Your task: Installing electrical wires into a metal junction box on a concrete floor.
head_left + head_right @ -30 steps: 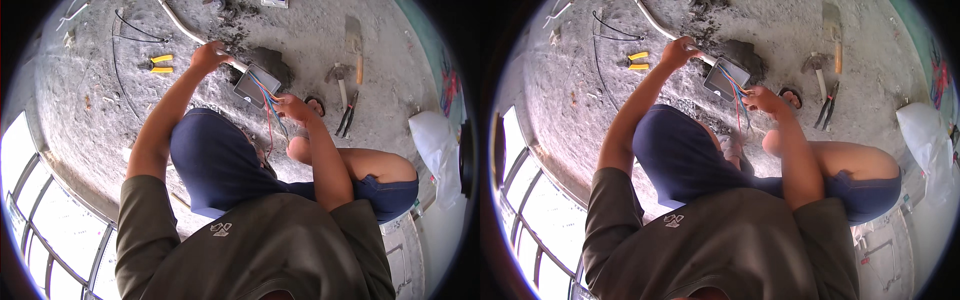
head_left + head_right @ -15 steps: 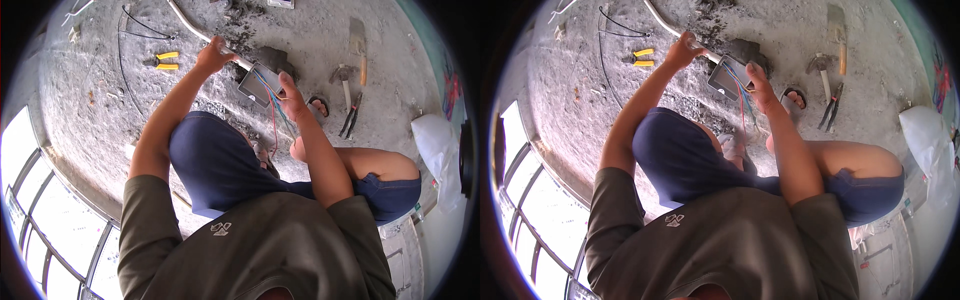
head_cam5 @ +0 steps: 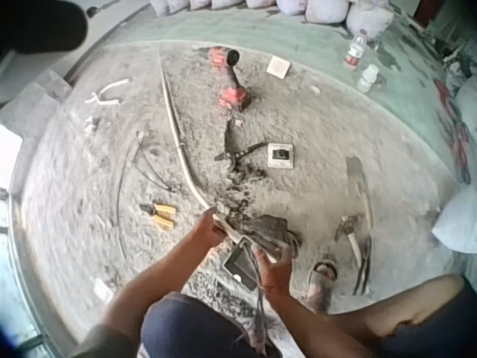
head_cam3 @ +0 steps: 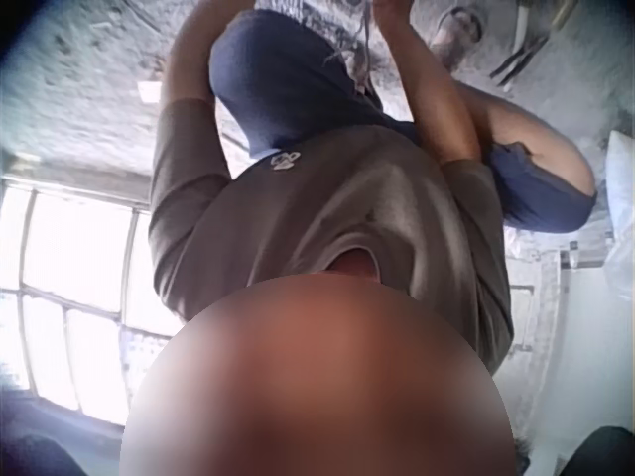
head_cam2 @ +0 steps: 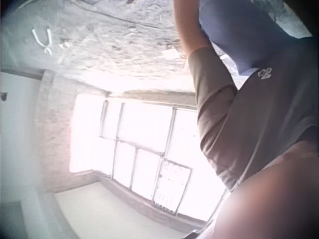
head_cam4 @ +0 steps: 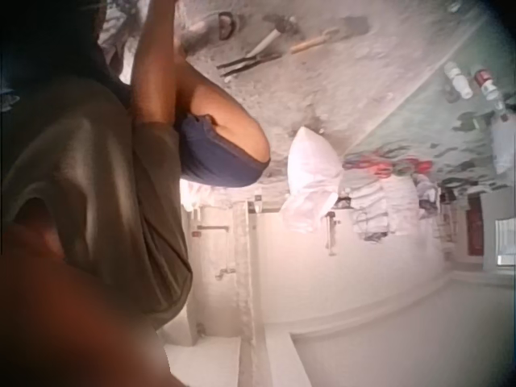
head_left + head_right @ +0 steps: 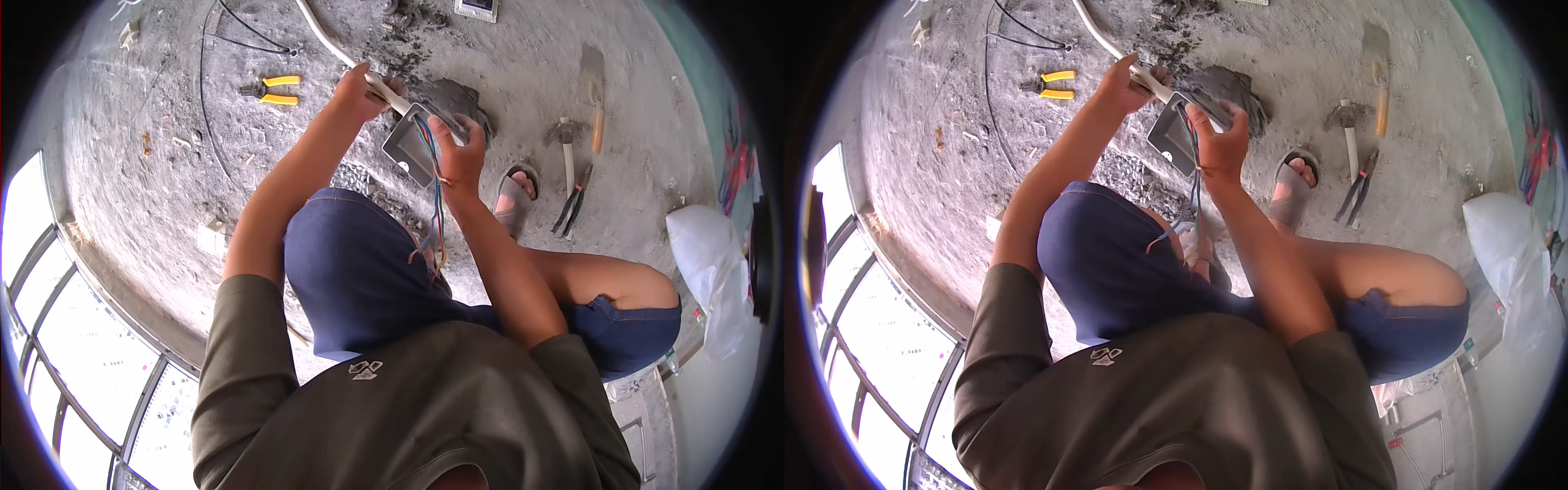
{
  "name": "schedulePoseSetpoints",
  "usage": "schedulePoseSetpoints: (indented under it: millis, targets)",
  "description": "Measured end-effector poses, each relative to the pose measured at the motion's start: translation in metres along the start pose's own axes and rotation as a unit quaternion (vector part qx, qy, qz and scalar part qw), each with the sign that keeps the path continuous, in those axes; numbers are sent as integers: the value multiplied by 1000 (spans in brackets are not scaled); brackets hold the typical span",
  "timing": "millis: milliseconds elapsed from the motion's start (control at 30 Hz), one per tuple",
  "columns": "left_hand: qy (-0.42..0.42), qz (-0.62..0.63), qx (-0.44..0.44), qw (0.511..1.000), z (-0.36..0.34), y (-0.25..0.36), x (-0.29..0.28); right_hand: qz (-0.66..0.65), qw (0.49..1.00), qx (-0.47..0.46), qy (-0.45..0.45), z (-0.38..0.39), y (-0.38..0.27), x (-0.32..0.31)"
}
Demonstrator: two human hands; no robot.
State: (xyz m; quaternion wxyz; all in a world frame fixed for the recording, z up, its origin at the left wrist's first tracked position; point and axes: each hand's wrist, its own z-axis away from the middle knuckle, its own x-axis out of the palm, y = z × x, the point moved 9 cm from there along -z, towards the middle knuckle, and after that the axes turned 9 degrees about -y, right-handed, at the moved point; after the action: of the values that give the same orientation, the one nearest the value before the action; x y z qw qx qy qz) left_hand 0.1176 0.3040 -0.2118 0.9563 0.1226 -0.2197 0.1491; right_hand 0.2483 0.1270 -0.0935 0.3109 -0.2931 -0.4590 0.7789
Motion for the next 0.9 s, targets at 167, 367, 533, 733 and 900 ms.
schedulePoseSetpoints:
  millis: [167,367,533,733,900]
  targets:
    - [78,-98,4,992,-2,-2,15,42,997,-70,6,-1,-11,-6]
    - [131,-57,-67,987,-19,-2,-3,-97,986,111,75,-4,19,-10]
    - [-78,163,-19,983,-12,-20,24,-330,912,239,-48,-4,54,19]
    - [-21,55,12,998,-8,-1,18,-177,949,257,31,9,26,13]
    - [48,11,-26,998,-13,0,11,127,955,-268,15,15,-62,9]
